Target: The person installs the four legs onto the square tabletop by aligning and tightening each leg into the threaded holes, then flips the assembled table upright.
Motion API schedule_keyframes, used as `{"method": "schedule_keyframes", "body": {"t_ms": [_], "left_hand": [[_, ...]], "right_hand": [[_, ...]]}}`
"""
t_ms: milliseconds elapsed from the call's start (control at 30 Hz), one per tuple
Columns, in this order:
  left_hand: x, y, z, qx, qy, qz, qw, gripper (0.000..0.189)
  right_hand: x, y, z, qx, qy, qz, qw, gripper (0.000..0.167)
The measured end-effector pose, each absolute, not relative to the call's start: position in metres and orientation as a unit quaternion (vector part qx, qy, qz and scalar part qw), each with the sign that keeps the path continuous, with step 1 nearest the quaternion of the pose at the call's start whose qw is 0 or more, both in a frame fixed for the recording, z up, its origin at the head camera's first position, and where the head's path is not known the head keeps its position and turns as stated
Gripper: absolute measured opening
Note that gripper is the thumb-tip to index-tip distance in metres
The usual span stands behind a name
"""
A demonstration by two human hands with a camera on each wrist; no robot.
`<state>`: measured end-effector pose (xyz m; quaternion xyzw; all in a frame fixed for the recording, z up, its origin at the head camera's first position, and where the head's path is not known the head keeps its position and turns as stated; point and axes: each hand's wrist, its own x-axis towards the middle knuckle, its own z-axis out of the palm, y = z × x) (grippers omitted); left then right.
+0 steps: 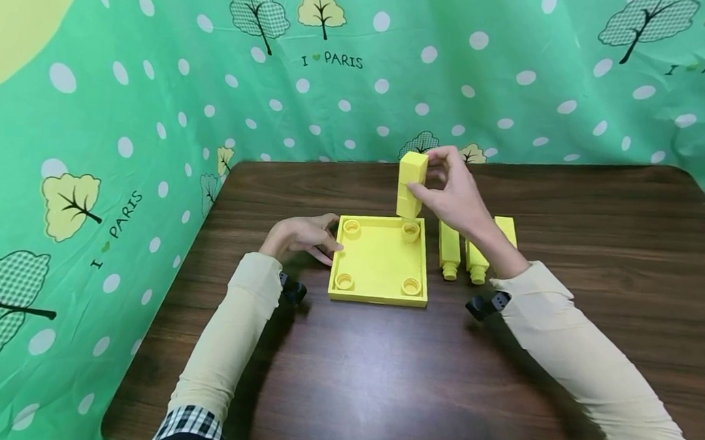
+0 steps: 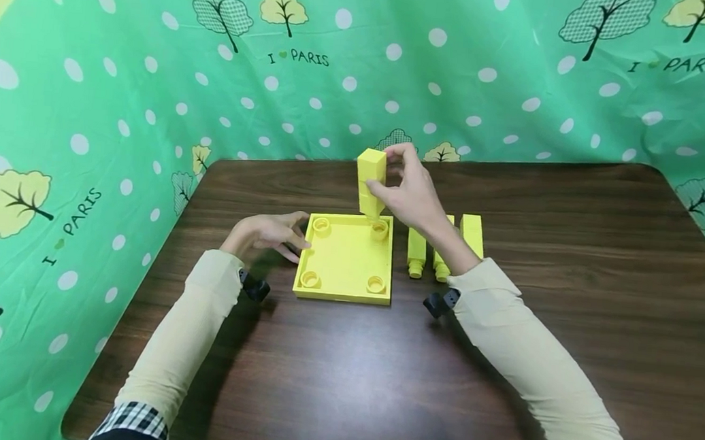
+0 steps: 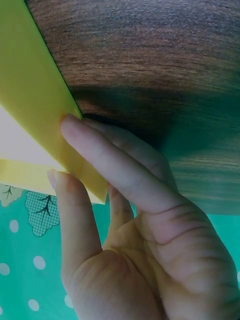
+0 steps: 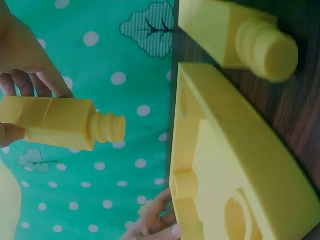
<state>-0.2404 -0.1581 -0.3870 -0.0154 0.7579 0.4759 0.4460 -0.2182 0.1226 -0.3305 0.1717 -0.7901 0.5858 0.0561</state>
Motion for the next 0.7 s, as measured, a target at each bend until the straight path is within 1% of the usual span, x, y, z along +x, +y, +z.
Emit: {"method": "schedule_keyframes", "body": {"t_ms": [300, 700], "left_hand": [[-0.242, -0.159, -0.387, -0.015, 0.756, 0.474, 0.451, 0.09], [-0.241, -0.157, -0.385, -0.02, 0.747, 0.478, 0.462, 0.092]], "right_hand": [[-0.22, 0.099, -0.339, 0.189, -0.776, 0.601, 0.02, 0.047], [-0.225, 0.072, -0.355, 0.216, -0.772, 0.598, -0.007, 0.045]]}}
